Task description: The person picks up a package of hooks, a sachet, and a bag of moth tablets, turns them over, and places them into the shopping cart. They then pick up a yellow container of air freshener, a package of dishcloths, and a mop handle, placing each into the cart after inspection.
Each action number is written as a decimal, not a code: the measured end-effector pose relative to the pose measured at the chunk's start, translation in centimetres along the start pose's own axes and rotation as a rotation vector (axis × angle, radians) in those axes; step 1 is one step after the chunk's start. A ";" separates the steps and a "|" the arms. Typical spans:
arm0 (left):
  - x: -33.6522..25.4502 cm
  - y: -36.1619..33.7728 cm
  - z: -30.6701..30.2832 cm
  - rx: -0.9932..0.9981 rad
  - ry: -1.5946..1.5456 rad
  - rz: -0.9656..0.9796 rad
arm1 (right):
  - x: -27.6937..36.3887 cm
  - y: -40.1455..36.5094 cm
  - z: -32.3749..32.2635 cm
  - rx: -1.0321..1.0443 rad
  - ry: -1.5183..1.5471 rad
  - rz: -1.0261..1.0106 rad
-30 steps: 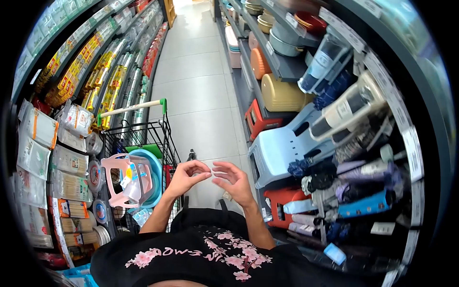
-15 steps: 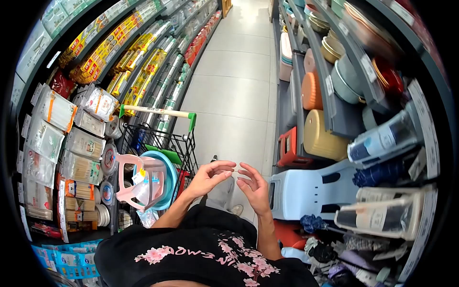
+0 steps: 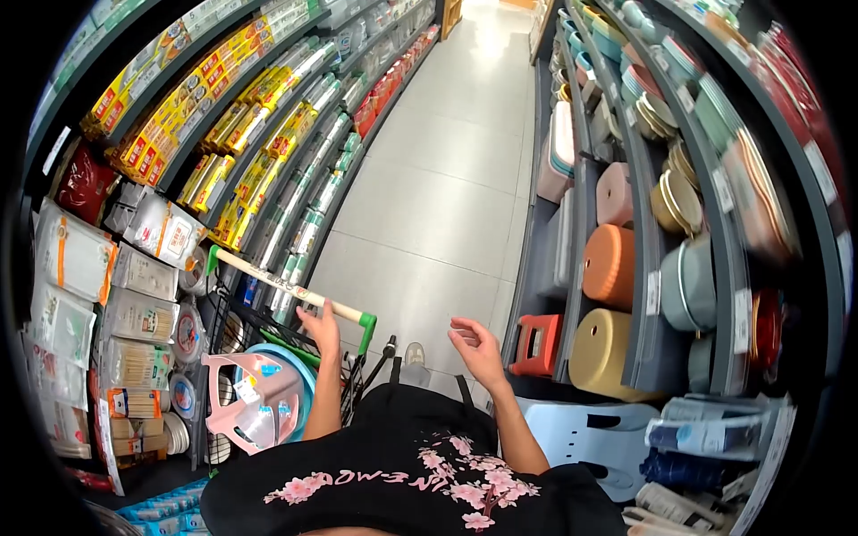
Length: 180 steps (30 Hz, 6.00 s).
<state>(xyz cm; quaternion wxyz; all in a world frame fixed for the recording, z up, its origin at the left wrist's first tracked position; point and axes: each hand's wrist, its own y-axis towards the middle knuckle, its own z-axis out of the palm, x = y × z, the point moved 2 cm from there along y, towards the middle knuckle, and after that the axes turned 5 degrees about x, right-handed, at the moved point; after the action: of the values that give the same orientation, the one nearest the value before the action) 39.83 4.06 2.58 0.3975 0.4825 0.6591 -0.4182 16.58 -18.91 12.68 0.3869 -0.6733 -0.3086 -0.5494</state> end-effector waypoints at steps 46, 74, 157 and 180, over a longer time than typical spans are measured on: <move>-11.7 8.1 31.9 -0.260 -0.126 -0.295 | -1.2 45.5 -0.5 1.531 -0.337 -0.117; -17.4 22.5 43.6 -0.459 -0.193 -0.594 | 6.0 76.0 -6.3 1.507 -0.034 0.148; -51.0 43.6 114.3 -0.648 0.187 -1.128 | 14.2 135.0 -21.8 2.186 -0.940 -1.973; -59.5 48.8 131.8 -0.750 0.378 -1.116 | 17.7 150.5 -32.5 2.157 -0.921 -2.034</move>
<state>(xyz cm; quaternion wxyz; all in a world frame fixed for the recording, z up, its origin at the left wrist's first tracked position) 115.92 -128.22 5.53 0.1413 -0.0337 0.9662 -0.2128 130.50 -123.81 5.81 0.0235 0.2955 -0.9431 0.1505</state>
